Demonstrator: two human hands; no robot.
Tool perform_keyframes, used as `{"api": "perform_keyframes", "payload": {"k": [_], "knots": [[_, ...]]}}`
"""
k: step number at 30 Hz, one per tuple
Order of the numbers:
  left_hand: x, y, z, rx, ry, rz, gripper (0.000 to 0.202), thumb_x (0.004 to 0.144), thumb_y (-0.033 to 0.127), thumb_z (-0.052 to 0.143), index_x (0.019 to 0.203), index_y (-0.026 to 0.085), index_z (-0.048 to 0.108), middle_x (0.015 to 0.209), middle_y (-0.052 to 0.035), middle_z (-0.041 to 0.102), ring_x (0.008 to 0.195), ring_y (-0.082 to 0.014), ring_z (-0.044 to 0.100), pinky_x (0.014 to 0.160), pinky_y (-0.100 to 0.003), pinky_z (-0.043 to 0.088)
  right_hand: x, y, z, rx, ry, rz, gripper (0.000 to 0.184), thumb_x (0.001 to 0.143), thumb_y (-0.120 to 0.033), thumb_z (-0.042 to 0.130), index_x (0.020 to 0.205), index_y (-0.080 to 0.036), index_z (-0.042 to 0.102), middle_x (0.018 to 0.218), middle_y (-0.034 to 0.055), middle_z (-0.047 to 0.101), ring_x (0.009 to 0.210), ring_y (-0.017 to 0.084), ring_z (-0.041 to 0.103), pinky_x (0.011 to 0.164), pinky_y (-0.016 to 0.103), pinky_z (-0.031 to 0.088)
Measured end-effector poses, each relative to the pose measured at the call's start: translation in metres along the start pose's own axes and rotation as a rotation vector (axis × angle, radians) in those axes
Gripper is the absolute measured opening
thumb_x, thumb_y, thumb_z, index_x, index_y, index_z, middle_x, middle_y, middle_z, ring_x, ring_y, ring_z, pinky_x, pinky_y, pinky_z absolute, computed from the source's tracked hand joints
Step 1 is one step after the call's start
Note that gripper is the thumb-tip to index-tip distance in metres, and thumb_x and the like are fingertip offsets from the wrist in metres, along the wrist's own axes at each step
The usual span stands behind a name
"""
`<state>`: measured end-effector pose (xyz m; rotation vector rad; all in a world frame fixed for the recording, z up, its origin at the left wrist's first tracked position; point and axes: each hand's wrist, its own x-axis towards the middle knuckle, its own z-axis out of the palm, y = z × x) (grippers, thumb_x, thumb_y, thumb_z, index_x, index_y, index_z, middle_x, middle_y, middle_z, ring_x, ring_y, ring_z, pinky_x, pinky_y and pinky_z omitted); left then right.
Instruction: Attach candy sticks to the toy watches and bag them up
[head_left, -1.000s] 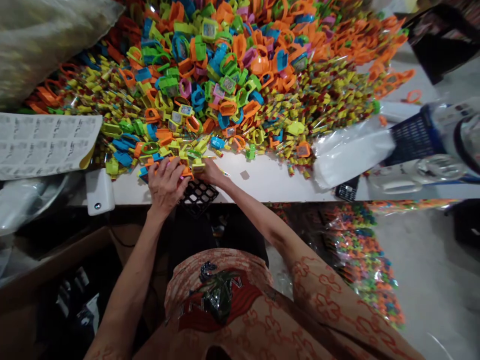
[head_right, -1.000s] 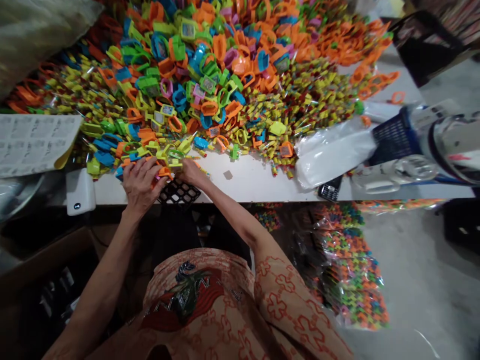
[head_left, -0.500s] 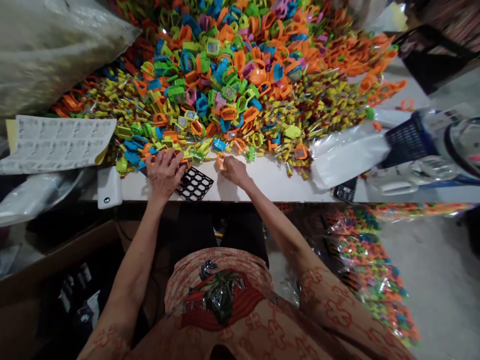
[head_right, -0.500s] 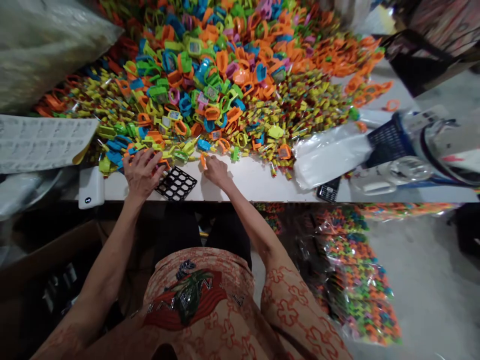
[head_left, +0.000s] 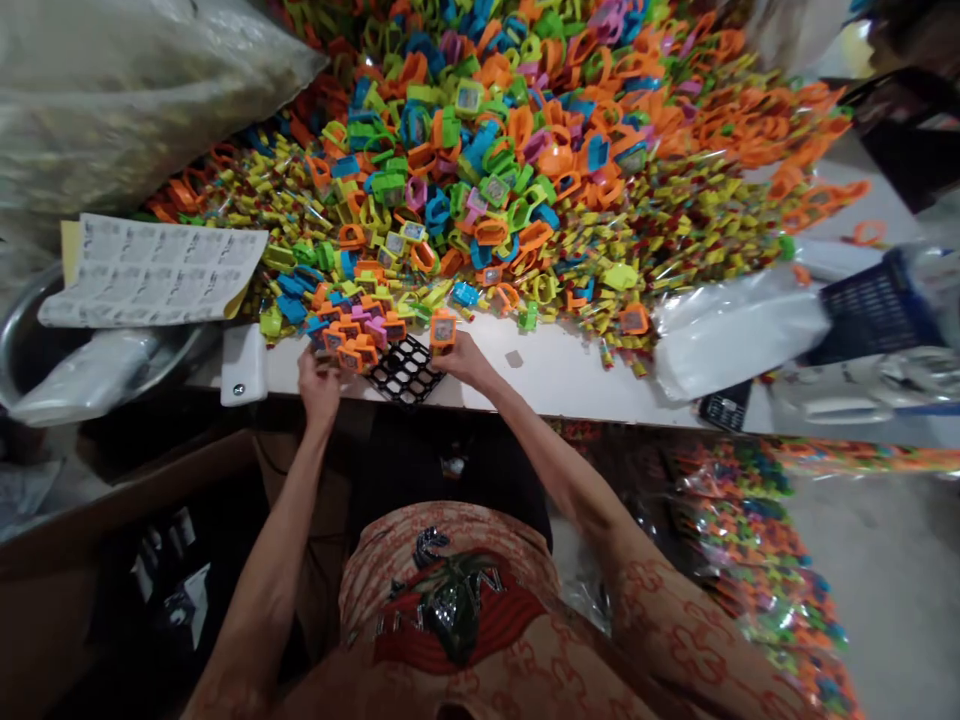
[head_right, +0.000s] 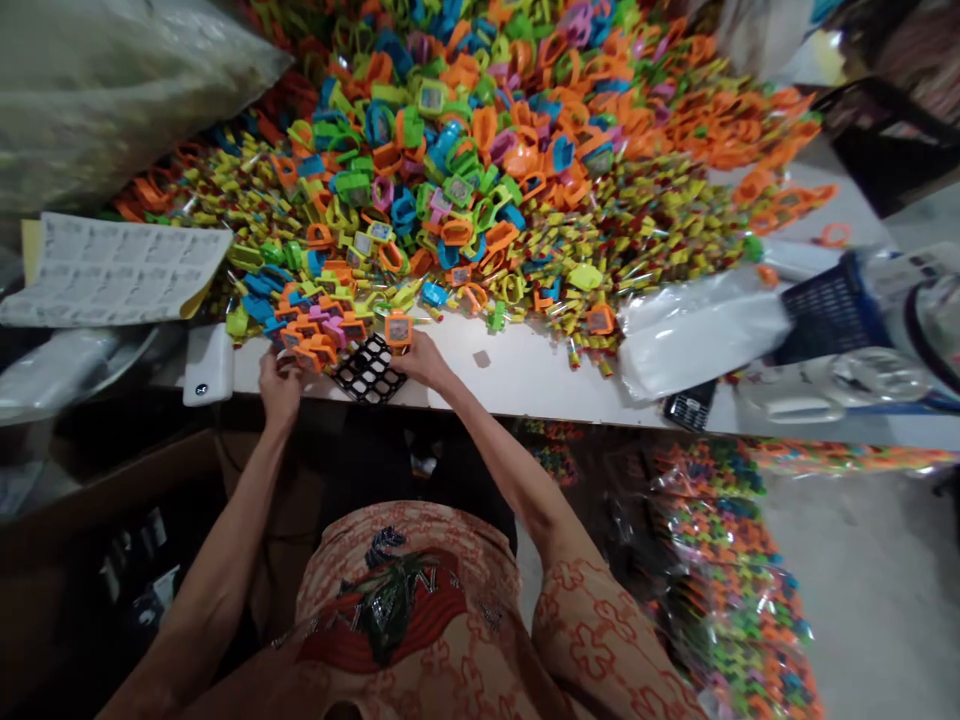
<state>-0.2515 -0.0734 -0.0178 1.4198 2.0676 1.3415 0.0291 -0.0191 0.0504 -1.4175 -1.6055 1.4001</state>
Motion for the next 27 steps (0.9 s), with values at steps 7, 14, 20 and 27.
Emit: {"api": "perform_keyframes", "payload": {"k": [7, 14, 20, 27], "knots": [[0.024, -0.003, 0.017, 0.089, 0.001, 0.025, 0.038, 0.075, 0.034, 0.065, 0.11, 0.02, 0.068, 0.131, -0.0137, 0.063, 0.097, -0.0215, 0.068, 0.084, -0.032, 0.058, -0.009, -0.004, 0.067, 0.261, -0.057, 0.076, 0.016, 0.057, -0.021, 0.071, 0.071, -0.018, 0.066, 0.068, -0.0029, 0.066, 0.068, 0.015, 0.061, 0.066, 0.026, 0.049], [0.008, -0.004, 0.022, 0.086, 0.029, 0.02, 0.027, 0.078, 0.035, 0.063, 0.099, 0.02, 0.07, 0.13, -0.0115, 0.063, 0.095, -0.0194, 0.067, 0.076, -0.028, 0.056, -0.005, 0.019, 0.091, 0.073, -0.081, -0.003, 0.012, 0.068, -0.028, 0.071, 0.071, -0.018, 0.065, 0.072, 0.0001, 0.067, 0.069, 0.016, 0.062, 0.068, 0.027, 0.049], [0.006, -0.006, 0.022, 0.139, 0.045, 0.084, 0.028, 0.078, 0.036, 0.063, 0.1, 0.019, 0.067, 0.118, -0.0136, 0.066, 0.104, -0.024, 0.066, 0.087, -0.033, 0.056, -0.006, 0.008, 0.09, -0.285, -0.126, -0.164, 0.007, 0.079, -0.024, 0.062, 0.073, -0.019, 0.062, 0.072, 0.0028, 0.067, 0.068, 0.017, 0.059, 0.063, 0.026, 0.041], [0.008, -0.009, 0.023, 0.135, 0.015, 0.057, 0.036, 0.076, 0.048, 0.061, 0.098, 0.02, 0.06, 0.1, -0.0116, 0.065, 0.098, -0.0276, 0.065, 0.088, -0.039, 0.053, -0.011, -0.006, 0.089, -0.45, -0.163, -0.141, 0.011, 0.085, -0.028, 0.065, 0.088, -0.019, 0.07, 0.084, 0.0062, 0.074, 0.076, 0.021, 0.066, 0.065, 0.026, 0.041]]}}
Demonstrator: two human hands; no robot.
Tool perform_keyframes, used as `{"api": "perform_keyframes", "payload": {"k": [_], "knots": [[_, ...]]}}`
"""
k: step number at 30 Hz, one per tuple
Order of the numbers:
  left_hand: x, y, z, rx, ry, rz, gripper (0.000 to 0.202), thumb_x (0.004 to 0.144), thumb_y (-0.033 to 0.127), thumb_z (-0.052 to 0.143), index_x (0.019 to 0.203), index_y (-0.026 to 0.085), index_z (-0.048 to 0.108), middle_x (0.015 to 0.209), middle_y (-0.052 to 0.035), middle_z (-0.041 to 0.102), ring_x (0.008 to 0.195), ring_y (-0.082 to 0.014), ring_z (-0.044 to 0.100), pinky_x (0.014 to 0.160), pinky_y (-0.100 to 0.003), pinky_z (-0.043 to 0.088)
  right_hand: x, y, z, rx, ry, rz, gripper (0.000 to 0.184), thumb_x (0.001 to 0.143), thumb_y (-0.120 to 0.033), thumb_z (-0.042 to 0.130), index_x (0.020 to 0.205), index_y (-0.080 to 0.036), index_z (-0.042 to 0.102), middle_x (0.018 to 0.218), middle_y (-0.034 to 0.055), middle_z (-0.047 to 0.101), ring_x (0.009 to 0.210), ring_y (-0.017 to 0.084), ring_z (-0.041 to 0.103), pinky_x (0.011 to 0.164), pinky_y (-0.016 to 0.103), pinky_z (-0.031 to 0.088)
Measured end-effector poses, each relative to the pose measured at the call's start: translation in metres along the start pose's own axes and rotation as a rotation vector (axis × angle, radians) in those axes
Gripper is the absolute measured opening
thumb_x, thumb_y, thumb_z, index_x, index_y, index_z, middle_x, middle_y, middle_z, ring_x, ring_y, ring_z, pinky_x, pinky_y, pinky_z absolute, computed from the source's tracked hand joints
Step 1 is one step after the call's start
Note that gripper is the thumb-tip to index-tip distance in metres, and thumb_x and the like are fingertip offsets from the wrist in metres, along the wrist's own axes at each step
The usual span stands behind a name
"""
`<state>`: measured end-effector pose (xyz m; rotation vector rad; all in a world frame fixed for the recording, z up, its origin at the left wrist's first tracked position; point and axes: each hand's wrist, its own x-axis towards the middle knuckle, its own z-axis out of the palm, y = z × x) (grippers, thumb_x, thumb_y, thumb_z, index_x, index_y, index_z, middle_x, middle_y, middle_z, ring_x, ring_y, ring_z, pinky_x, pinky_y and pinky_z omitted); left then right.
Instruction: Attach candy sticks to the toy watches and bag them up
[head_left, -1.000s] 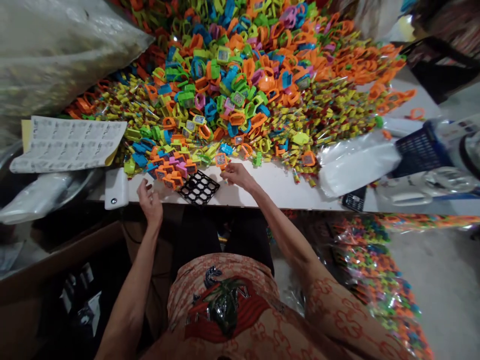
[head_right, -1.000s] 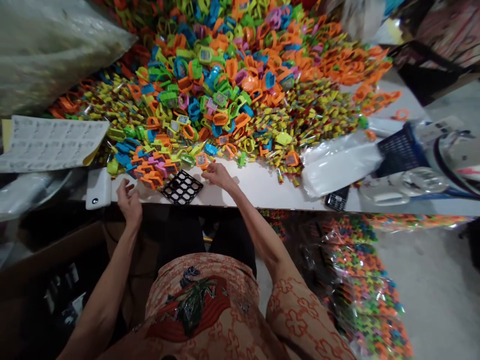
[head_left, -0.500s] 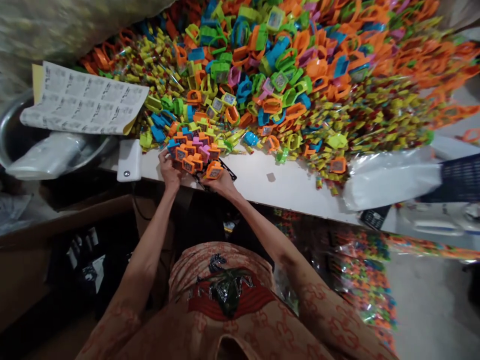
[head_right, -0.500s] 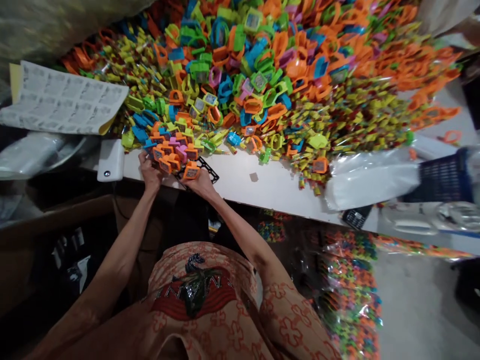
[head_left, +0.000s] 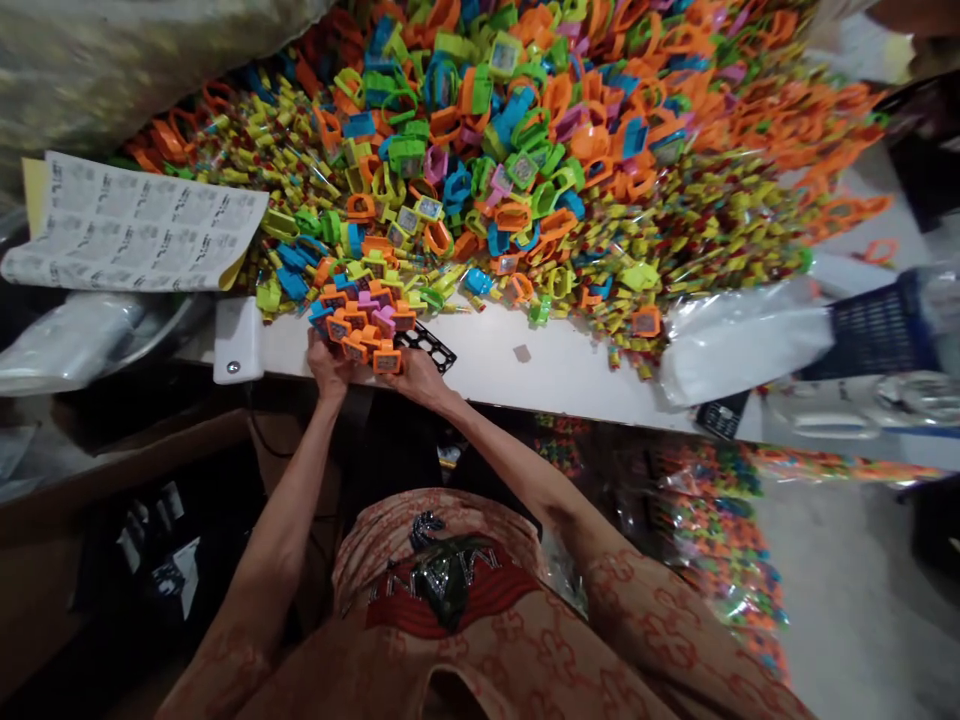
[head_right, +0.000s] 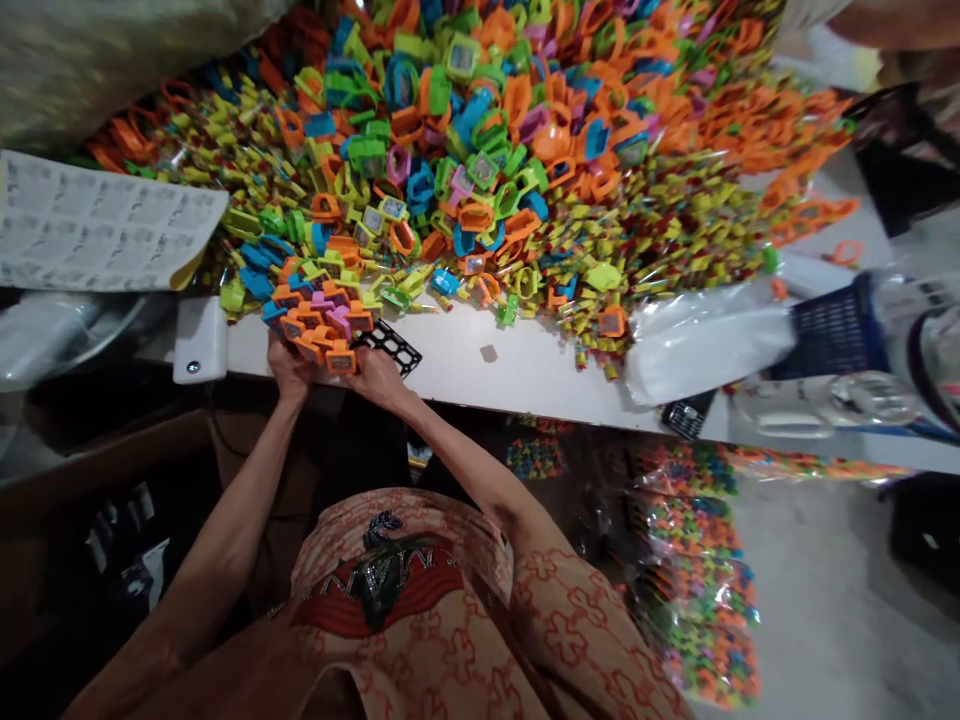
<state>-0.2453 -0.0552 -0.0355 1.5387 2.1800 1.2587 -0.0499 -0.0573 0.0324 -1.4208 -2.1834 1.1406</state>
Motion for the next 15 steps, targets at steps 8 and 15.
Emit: {"api": "perform_keyframes", "payload": {"k": [8, 15], "knots": [[-0.008, 0.005, 0.007, 0.014, 0.009, -0.093, 0.025, 0.08, 0.042, 0.058, 0.091, 0.02, 0.058, 0.086, -0.0066, 0.066, 0.091, -0.0248, 0.067, 0.081, -0.034, 0.051, -0.001, -0.001, 0.004, -0.134, -0.003, 0.009, 0.024, 0.093, -0.03, 0.062, 0.107, -0.013, 0.072, 0.105, 0.0143, 0.077, 0.092, 0.026, 0.07, 0.075, 0.03, 0.045], [0.008, 0.002, -0.009, 0.051, -0.041, -0.074, 0.021, 0.076, 0.03, 0.06, 0.093, 0.019, 0.064, 0.093, -0.0102, 0.071, 0.09, -0.0264, 0.069, 0.08, -0.036, 0.053, 0.005, 0.009, -0.027, 0.031, -0.045, -0.066, 0.017, 0.081, -0.019, 0.067, 0.095, -0.018, 0.076, 0.092, 0.0049, 0.076, 0.086, 0.022, 0.069, 0.073, 0.028, 0.046]]}}
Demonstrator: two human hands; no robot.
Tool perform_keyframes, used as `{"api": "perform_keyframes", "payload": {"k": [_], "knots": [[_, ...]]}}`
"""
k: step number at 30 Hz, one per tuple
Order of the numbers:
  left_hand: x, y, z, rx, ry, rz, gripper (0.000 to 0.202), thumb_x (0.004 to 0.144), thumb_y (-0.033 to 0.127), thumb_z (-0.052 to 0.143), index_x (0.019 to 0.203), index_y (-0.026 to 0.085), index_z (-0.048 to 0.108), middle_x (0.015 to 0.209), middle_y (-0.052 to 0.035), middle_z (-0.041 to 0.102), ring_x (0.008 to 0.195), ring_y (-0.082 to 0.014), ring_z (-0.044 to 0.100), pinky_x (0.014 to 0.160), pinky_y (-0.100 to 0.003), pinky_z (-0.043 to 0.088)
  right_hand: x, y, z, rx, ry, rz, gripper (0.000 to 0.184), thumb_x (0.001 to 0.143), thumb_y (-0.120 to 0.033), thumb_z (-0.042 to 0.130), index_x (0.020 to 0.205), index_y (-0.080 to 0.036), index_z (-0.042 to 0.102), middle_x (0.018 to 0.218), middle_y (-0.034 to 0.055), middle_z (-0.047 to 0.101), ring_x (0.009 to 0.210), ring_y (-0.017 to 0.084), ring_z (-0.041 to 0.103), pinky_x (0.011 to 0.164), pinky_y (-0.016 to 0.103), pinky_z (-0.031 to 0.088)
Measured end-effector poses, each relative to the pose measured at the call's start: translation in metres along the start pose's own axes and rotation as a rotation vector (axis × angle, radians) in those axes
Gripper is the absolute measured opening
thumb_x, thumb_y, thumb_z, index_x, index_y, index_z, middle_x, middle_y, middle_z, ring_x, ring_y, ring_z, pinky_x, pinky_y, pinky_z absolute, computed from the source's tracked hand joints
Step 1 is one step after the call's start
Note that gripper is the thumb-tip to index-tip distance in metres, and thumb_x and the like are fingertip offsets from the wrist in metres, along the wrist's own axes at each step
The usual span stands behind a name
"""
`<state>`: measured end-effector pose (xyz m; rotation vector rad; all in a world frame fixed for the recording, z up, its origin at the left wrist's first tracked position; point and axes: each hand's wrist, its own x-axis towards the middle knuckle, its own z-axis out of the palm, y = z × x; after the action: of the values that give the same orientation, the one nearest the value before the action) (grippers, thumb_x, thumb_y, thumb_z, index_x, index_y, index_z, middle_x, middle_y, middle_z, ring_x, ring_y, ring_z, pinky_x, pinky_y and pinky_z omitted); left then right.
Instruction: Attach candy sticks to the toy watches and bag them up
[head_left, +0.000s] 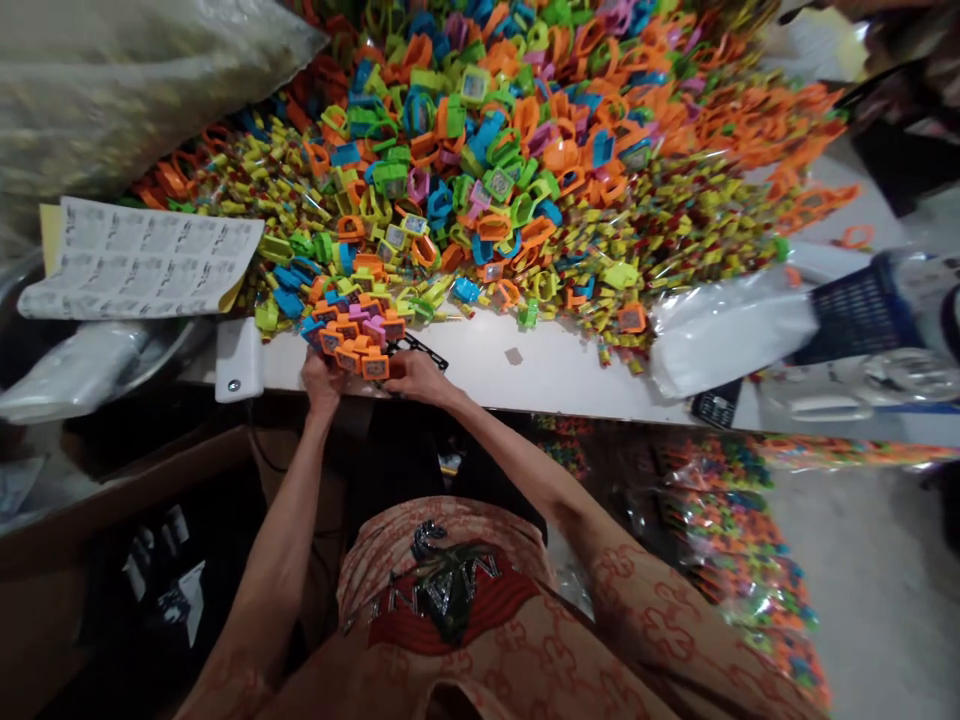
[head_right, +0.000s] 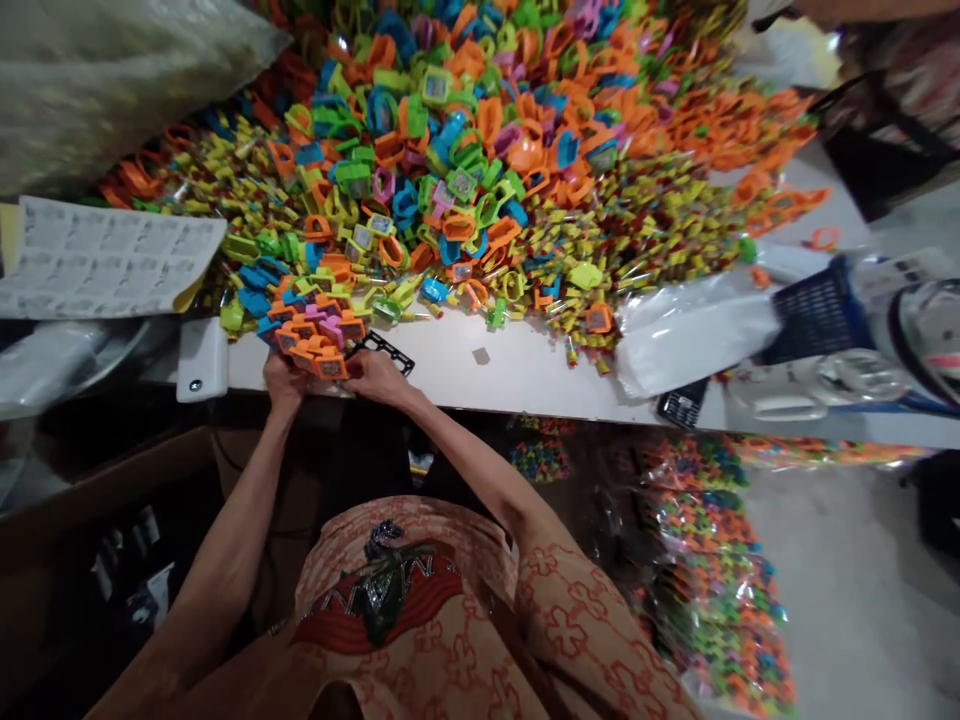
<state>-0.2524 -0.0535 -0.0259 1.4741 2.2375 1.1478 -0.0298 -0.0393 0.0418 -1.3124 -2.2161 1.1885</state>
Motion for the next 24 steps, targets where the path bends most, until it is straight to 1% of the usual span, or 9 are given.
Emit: {"api": "perform_keyframes", "payload": {"k": [2, 4, 6, 9, 11, 13, 17, 21, 24], "knots": [[0.001, -0.003, -0.003, -0.007, 0.015, 0.01, 0.023, 0.076, 0.029, 0.06, 0.096, 0.019, 0.064, 0.095, -0.0093, 0.071, 0.091, -0.0254, 0.069, 0.08, -0.034, 0.053, 0.004, 0.018, -0.025, -0.032, 0.136, 0.041, 0.023, 0.08, -0.013, 0.064, 0.098, -0.019, 0.076, 0.101, 0.0071, 0.075, 0.092, 0.023, 0.067, 0.078, 0.03, 0.048], [-0.001, -0.005, -0.003, -0.005, 0.027, -0.001, 0.026, 0.074, 0.031, 0.063, 0.098, 0.02, 0.063, 0.094, -0.0082, 0.071, 0.089, -0.0253, 0.069, 0.078, -0.034, 0.053, 0.014, 0.039, -0.051, -0.155, 0.304, 0.149, 0.023, 0.082, -0.009, 0.06, 0.096, -0.019, 0.075, 0.11, 0.0126, 0.072, 0.097, 0.025, 0.065, 0.082, 0.036, 0.047], [-0.003, -0.006, -0.001, 0.01, 0.026, -0.028, 0.031, 0.071, 0.034, 0.066, 0.098, 0.02, 0.062, 0.09, -0.0073, 0.07, 0.087, -0.0266, 0.069, 0.076, -0.034, 0.052, 0.025, 0.055, -0.071, -0.239, 0.341, 0.214, 0.017, 0.083, -0.01, 0.06, 0.087, -0.021, 0.072, 0.108, 0.0155, 0.07, 0.094, 0.026, 0.063, 0.084, 0.041, 0.046], [-0.007, -0.006, 0.001, 0.04, 0.012, -0.035, 0.035, 0.069, 0.037, 0.067, 0.099, 0.021, 0.059, 0.09, -0.0081, 0.07, 0.09, -0.0288, 0.069, 0.077, -0.035, 0.051, 0.031, 0.067, -0.082, -0.219, 0.312, 0.208, 0.008, 0.079, -0.017, 0.067, 0.073, -0.021, 0.064, 0.089, 0.0141, 0.067, 0.087, 0.025, 0.061, 0.083, 0.043, 0.044], [-0.009, -0.007, 0.002, 0.07, -0.003, -0.023, 0.035, 0.071, 0.038, 0.065, 0.1, 0.02, 0.059, 0.094, -0.0105, 0.069, 0.094, -0.0302, 0.069, 0.079, -0.036, 0.051, 0.024, 0.067, -0.079, -0.106, 0.309, 0.214, 0.015, 0.075, -0.022, 0.07, 0.065, -0.023, 0.058, 0.076, 0.0103, 0.063, 0.081, 0.025, 0.061, 0.078, 0.042, 0.045], [-0.009, -0.009, 0.003, 0.105, -0.017, -0.017, 0.034, 0.074, 0.039, 0.062, 0.101, 0.019, 0.059, 0.099, -0.0131, 0.069, 0.099, -0.032, 0.069, 0.081, -0.038, 0.05, 0.01, 0.062, -0.071, 0.117, 0.28, 0.252, 0.018, 0.071, -0.026, 0.07, 0.063, -0.024, 0.053, 0.067, 0.0065, 0.059, 0.069, 0.023, 0.059, 0.068, 0.039, 0.045], [-0.01, -0.015, 0.008, 0.141, 0.006, -0.001, 0.032, 0.076, 0.039, 0.06, 0.102, 0.019, 0.06, 0.103, -0.0159, 0.069, 0.101, -0.0328, 0.068, 0.085, -0.039, 0.049, -0.012, 0.042, -0.044, 0.535, 0.213, 0.275, 0.013, 0.06, -0.025, 0.062, 0.07, -0.023, 0.055, 0.068, 0.0003, 0.058, 0.056, 0.015, 0.052, 0.054, 0.031, 0.042], [-0.01, -0.018, 0.012, 0.137, 0.029, 0.01, 0.037, 0.077, 0.038, 0.06, 0.107, 0.017, 0.061, 0.107, -0.0175, 0.07, 0.104, -0.0326, 0.067, 0.089, -0.04, 0.049, -0.012, 0.024, -0.017, 0.605, 0.126, 0.265, 0.01, 0.057, -0.026, 0.059, 0.064, -0.02, 0.053, 0.057, -0.0046, 0.051, 0.054, 0.011, 0.046, 0.051, 0.024, 0.035], [-0.01, -0.018, 0.013, 0.144, 0.011, 0.02, 0.043, 0.077, 0.035, 0.061, 0.115, 0.014, 0.061, 0.113, -0.0196, 0.068, 0.109, -0.0329, 0.067, 0.092, -0.04, 0.049, -0.006, 0.018, -0.003, 0.629, 0.059, 0.257, 0.01, 0.061, -0.028, 0.06, 0.063, -0.019, 0.057, 0.053, -0.0044, 0.053, 0.052, 0.011, 0.049, 0.051, 0.023, 0.035]]}}
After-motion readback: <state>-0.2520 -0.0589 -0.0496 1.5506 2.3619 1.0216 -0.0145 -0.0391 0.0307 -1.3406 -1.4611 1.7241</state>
